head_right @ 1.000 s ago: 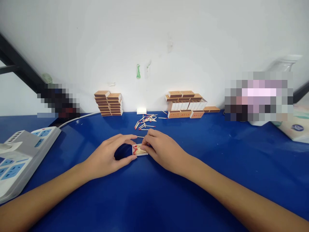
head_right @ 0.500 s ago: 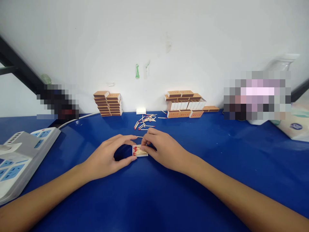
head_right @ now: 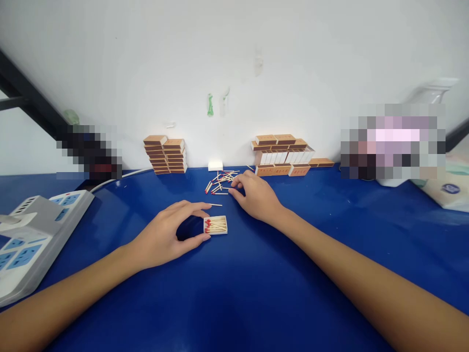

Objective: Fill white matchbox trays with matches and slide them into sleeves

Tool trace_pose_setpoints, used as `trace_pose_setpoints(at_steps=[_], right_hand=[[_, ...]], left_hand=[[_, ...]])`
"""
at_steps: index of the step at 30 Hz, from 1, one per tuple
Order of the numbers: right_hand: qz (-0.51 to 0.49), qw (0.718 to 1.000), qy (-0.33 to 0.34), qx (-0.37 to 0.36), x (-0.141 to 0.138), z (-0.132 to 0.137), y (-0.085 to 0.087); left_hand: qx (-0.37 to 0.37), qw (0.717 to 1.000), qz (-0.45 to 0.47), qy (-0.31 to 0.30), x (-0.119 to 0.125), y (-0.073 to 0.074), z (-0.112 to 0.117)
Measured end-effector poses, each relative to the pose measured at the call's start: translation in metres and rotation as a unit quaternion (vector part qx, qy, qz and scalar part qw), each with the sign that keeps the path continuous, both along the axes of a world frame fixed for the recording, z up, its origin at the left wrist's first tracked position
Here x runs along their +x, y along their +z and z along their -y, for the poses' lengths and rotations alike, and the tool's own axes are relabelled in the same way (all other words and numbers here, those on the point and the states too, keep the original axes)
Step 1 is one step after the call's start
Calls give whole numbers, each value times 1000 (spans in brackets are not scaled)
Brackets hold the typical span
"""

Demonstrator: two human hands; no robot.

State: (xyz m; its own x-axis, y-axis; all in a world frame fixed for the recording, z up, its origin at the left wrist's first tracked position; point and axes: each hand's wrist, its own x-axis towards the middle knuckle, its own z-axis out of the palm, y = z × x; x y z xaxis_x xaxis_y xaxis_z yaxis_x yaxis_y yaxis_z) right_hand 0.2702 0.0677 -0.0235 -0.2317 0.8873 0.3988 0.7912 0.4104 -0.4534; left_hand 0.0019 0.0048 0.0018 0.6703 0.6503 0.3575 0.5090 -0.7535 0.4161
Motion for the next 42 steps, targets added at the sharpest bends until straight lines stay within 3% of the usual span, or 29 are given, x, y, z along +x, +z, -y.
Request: trace_pose_setpoints(at_steps=[6, 16, 23, 30, 35, 39, 42], right_hand=[[33, 998, -13, -51, 4, 1, 5], [-26, 998, 50, -36, 7, 15, 11], [2, 994, 104, -23, -2, 30, 22], [-125, 983, 73, -114, -9, 42, 34], [-172, 952, 123, -222, -17, 53, 42], [-199, 940, 145, -238, -27, 63, 43], [-186, 947, 145, -216, -29, 66, 39]], left_hand=[[-7, 1000, -2, 3, 0, 1, 0], [-8, 1000, -7, 3, -2, -1, -1], [-3, 1000, -2, 3, -1, 0, 0], [-1, 1000, -3, 7, 0, 0, 0], [6, 1000, 10, 21, -1, -1, -2], [1, 1000, 9, 24, -1, 0, -1], [2, 1000, 9, 30, 0, 1, -1]])
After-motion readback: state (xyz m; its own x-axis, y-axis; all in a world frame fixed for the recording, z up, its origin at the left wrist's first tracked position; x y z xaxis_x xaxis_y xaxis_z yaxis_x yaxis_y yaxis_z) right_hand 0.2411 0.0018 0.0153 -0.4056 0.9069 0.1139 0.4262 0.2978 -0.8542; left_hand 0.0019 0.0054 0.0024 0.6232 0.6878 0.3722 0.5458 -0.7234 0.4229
